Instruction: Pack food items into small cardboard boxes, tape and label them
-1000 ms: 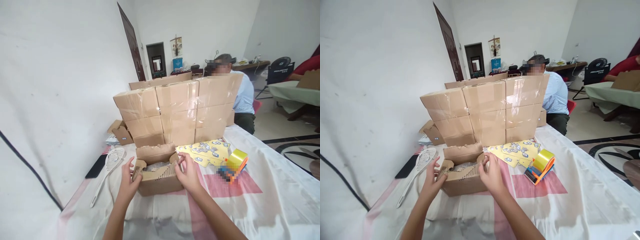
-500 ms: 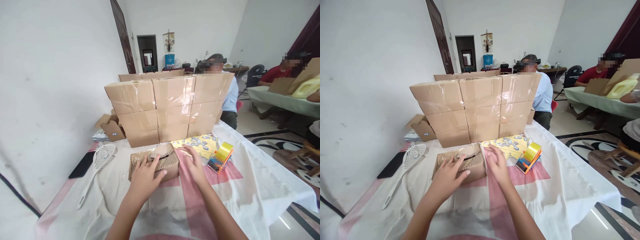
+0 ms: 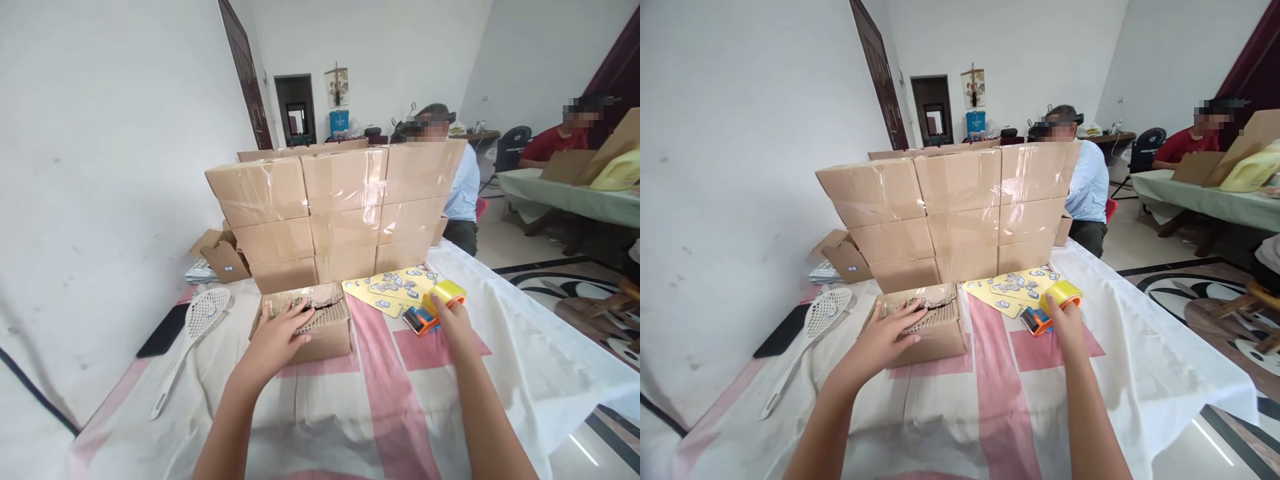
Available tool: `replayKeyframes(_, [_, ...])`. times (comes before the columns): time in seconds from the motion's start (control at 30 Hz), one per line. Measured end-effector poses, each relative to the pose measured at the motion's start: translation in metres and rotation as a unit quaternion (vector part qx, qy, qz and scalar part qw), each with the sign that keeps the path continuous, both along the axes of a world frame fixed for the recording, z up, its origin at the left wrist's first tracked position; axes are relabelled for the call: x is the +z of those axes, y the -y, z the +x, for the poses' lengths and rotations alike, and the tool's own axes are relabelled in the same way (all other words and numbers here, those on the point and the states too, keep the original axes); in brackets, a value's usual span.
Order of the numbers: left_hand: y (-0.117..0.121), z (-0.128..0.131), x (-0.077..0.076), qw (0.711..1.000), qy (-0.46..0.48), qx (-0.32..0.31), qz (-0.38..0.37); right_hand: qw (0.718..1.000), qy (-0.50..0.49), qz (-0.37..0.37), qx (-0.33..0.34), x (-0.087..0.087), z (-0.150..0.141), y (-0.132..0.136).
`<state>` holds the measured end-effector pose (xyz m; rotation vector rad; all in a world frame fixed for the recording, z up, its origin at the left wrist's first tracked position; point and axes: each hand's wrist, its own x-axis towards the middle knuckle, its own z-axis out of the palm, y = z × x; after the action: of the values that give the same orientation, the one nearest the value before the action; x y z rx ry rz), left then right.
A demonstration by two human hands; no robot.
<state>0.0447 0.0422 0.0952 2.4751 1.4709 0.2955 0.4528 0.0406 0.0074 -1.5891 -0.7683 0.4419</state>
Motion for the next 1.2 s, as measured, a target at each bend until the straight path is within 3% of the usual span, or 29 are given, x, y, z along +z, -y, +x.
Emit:
replayKeyframes(0.13, [0.014, 0.013, 0.01, 0.998, 0.05, 0.004, 0.042, 0.996, -0.061, 0.031, 0.065, 0.015, -0.038, 0.013])
replayKeyframes(0.27, [0.028, 0.042, 0.012, 0.982, 0.152, -0.077, 0.077, 0.983, -0.016, 0.113, 0.141, 0.058, -0.1, 0.035])
replayKeyframes(0.37, [0.037, 0.064, 0.006, 0.953, 0.276, -0.125, 0.017, 0.96, 0.055, 0.172, 0.214, 0.084, -0.138, 0.046])
replayKeyframes(0.47, [0.043, 0.076, 0.001, 0.931, 0.356, -0.057, -0.055, 0.94, 0.096, 0.208, 0.253, 0.084, -0.152, 0.047])
replayKeyframes(0.63, [0.053, 0.079, 0.005, 0.944, 0.3, -0.045, -0.129, 0.935, 0.144, 0.267, 0.184, 0.057, -0.139, 0.044])
replayKeyframes(0.83, [0.059, 0.085, 0.009, 0.936, 0.281, -0.029, -0.211, 0.934, 0.202, 0.287, 0.069, 0.064, -0.137, 0.055])
replayKeyframes(1.0, [0.058, 0.089, -0.005, 0.924, 0.252, -0.022, -0.288, 0.928, 0.229, 0.293, 0.037, 0.058, -0.137, 0.065])
replayKeyframes(1.1, [0.061, 0.092, -0.016, 0.921, 0.248, 0.006, -0.3, 0.943, 0.179, 0.278, -0.02, 0.054, -0.134, 0.066])
replayKeyframes(1.2, [0.065, 0.096, -0.022, 0.915, 0.261, -0.012, -0.309, 0.959, 0.066, 0.271, -0.052, 0.055, -0.132, 0.062])
